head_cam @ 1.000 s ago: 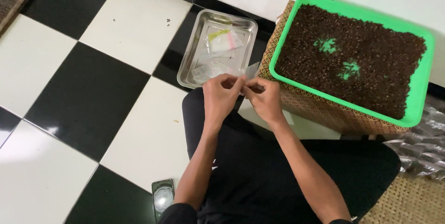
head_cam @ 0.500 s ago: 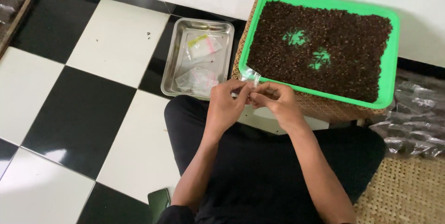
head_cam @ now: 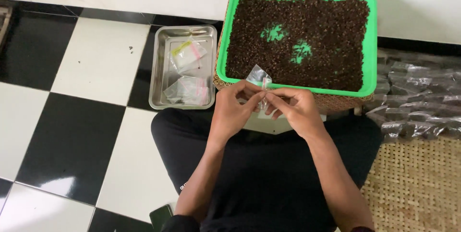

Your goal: Manually filling small plastic zip-lock bags with snacks from a tray

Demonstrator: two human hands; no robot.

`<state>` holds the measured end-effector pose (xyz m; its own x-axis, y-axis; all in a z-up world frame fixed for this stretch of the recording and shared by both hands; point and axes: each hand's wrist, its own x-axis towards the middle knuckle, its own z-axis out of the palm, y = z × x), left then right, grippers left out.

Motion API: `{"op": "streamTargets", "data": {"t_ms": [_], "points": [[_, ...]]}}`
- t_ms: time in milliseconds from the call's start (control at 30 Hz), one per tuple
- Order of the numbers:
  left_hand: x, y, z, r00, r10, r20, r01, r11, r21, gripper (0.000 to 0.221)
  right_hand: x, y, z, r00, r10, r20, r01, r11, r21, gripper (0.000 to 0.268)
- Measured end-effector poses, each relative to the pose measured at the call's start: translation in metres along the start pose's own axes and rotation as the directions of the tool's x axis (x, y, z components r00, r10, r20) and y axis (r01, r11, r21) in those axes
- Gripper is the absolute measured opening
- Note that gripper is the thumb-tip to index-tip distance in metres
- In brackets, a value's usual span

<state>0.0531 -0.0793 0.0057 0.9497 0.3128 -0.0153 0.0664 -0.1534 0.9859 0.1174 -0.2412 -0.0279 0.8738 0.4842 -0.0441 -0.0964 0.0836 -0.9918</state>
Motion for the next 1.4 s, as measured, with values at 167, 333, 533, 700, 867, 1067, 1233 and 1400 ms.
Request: {"op": "streamTargets", "data": {"t_ms": [167, 333, 533, 700, 867, 1067, 1233, 1400], "points": [[-0.004, 0.003, 0.012, 1.000, 0.004, -0.007, -0.004, 0.997, -0.079, 0.014, 0.000, 0.015, -0.024, 0.997, -0.071, 0.006, 0.072, 0.995, -0.073, 0.011], [-0.006, 0.004, 0.014, 0.998, 0.057, 0.007, -0.057, 0.998, -0.031, 0.012, -0.001, 0.014, -0.023, 0.992, -0.123, -0.006, 0.121, 0.985, -0.119, 0.011], [-0.011, 0.008, 0.016, 0.992, 0.116, -0.045, -0.109, 0.985, 0.136, 0.021, -0.003, 0.004, -0.013, 0.992, -0.127, 0.016, 0.128, 0.978, -0.164, 0.013], [-0.014, 0.004, 0.015, 0.990, 0.130, -0.048, -0.122, 0.981, 0.154, 0.016, -0.006, 0.007, -0.012, 0.995, -0.074, 0.061, 0.086, 0.972, -0.217, 0.009], [-0.017, 0.007, 0.004, 0.992, 0.128, -0.009, -0.126, 0.982, 0.138, 0.020, -0.005, -0.008, -0.006, 0.988, -0.040, 0.147, 0.066, 0.982, -0.175, 0.010], [-0.014, -0.008, 0.009, 0.992, 0.124, -0.038, -0.115, 0.976, 0.184, 0.023, -0.007, -0.001, -0.008, 0.986, -0.025, 0.163, 0.051, 0.986, -0.162, 0.007], [-0.017, -0.005, 0.014, 0.990, 0.118, -0.074, -0.098, 0.967, 0.234, 0.024, -0.006, 0.007, -0.010, 0.986, -0.027, 0.167, 0.065, 0.972, -0.225, 0.008], [-0.014, -0.023, 0.014, 0.978, 0.191, -0.087, -0.154, 0.935, 0.320, 0.027, -0.002, 0.018, -0.007, 0.987, -0.058, 0.150, 0.096, 0.961, -0.259, 0.013]]}}
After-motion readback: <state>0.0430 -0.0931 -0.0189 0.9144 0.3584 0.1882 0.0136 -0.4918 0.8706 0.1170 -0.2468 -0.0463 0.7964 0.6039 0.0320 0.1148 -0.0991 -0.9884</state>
